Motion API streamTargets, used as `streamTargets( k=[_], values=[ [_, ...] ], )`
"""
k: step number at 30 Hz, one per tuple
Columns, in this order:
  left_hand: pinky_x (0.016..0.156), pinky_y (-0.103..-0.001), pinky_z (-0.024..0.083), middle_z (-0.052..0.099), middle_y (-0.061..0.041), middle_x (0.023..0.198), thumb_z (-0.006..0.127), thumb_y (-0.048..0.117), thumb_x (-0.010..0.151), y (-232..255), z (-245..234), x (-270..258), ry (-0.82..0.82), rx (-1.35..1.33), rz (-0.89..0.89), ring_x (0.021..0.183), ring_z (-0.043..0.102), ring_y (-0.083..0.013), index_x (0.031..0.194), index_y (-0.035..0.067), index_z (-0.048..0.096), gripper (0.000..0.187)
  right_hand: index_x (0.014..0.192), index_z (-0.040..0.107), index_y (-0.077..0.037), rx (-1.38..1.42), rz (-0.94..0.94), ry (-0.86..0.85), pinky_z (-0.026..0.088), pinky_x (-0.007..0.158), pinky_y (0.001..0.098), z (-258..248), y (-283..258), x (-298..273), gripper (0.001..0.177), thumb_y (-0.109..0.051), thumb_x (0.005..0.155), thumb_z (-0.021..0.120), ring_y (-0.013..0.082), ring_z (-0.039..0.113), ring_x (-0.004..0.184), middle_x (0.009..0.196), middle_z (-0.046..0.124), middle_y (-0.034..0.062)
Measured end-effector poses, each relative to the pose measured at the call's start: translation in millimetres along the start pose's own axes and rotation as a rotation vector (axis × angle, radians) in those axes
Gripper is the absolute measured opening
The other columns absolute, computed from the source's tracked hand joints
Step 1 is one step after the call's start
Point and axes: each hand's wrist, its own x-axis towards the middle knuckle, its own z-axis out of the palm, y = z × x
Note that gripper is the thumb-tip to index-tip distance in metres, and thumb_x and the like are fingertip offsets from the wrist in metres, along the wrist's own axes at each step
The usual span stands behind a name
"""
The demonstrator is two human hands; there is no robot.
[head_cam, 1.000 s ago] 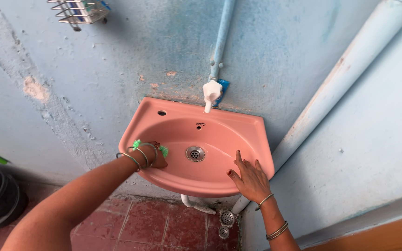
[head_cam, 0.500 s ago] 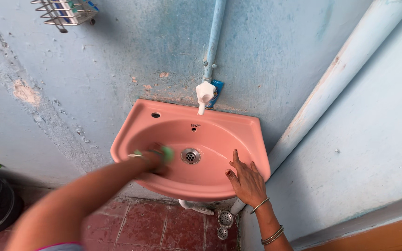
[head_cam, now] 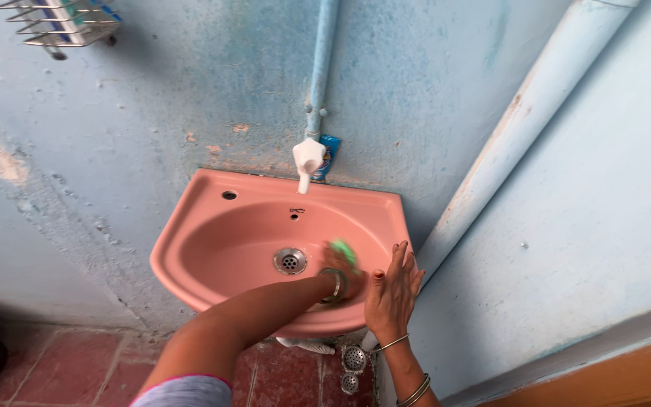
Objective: The person scrubs a pink wall-mounted sink with a green sponge, repeatedly wiping the basin, rim, and drain area. The person uses both hands to scrub different sections of the sink surface throughout the clip.
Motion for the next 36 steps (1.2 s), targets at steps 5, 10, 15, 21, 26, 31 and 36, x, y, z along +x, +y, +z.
streamTargets(
  k=[5,10,15,21,26,31,36],
  values=[
    [0.117,-0.057,-0.006,-0.016,-0.036,0.166,0.038,0.070,0.094,-12.3,-12.9,-6.9,0.102,-0.352,-0.575,0.149,-0.021,-0.0519,0.161,-0.005,-0.004,0.109,0.161,0.006,0.002,0.017,-0.022,0.024,0.001,0.123,0.0628,0.1,0.2,-2.3,0.090,-0.066,0.102,0.007,0.0444,0.018,0.154,0.159,0.039,0.0259],
    [0.123,-0.066,0.004,-0.007,-0.035,0.166,0.034,0.064,0.094,17.0,16.5,20.3,-0.041,-0.209,0.108,0.150,-0.011,-0.0587,0.165,0.013,0.007,0.092,0.162,0.007,0.000,0.011,-0.028,0.020,0.002,0.123,0.0636,-0.2,-1.3,-2.6,0.089,-0.065,0.101,0.006,0.0444,0.019,0.154,0.157,0.041,0.0244],
    [0.125,-0.057,0.004,-0.012,-0.024,0.169,0.040,0.071,0.093,-88.4,25.0,-2.3,0.052,-0.046,-0.012,0.156,-0.012,-0.0417,0.164,0.004,0.006,0.103,0.162,0.007,-0.004,0.007,-0.023,-0.025,0.002,0.123,0.0636,-3.6,0.3,-0.2,0.088,-0.066,0.101,0.008,0.0428,0.020,0.155,0.157,0.044,0.0205],
    [0.128,-0.048,0.005,-0.012,-0.009,0.174,0.044,0.072,0.093,-182.9,-22.7,-112.1,-0.147,0.242,-0.274,0.159,-0.008,-0.0324,0.165,0.012,-0.004,0.106,0.163,0.008,-0.002,0.014,-0.054,-0.038,0.001,0.122,0.0655,-1.9,3.0,1.0,0.088,-0.066,0.101,0.009,0.0443,0.016,0.155,0.156,0.044,0.0219],
    [0.129,-0.043,0.005,-0.008,-0.010,0.174,0.047,0.075,0.094,-177.0,-65.9,-200.0,-0.336,0.147,-0.445,0.160,-0.007,-0.0305,0.166,0.009,-0.002,0.109,0.162,0.014,-0.004,-0.001,-0.062,-0.043,0.001,0.122,0.0660,-1.7,4.5,-2.3,0.085,-0.064,0.102,0.010,0.0440,0.018,0.155,0.152,0.051,0.0201],
    [0.128,-0.041,0.001,-0.009,-0.011,0.175,0.042,0.070,0.099,-193.5,-59.3,-189.6,-0.170,0.420,-0.198,0.161,-0.010,-0.0270,0.163,0.008,0.014,0.094,0.161,0.019,-0.003,-0.010,-0.074,-0.048,0.003,0.123,0.0655,1.1,7.5,-1.1,0.084,-0.063,0.102,0.013,0.0447,0.021,0.154,0.149,0.054,0.0201],
    [0.128,-0.043,-0.002,-0.011,-0.001,0.173,0.042,0.066,0.097,-203.9,-55.8,-159.2,-0.129,0.638,-0.122,0.159,-0.011,-0.0212,0.166,0.019,0.007,0.090,0.160,0.022,-0.003,-0.017,-0.067,-0.086,0.007,0.121,0.0635,1.2,10.8,-1.3,0.085,-0.064,0.102,0.014,0.0453,0.024,0.151,0.147,0.055,0.0210]
  ],
)
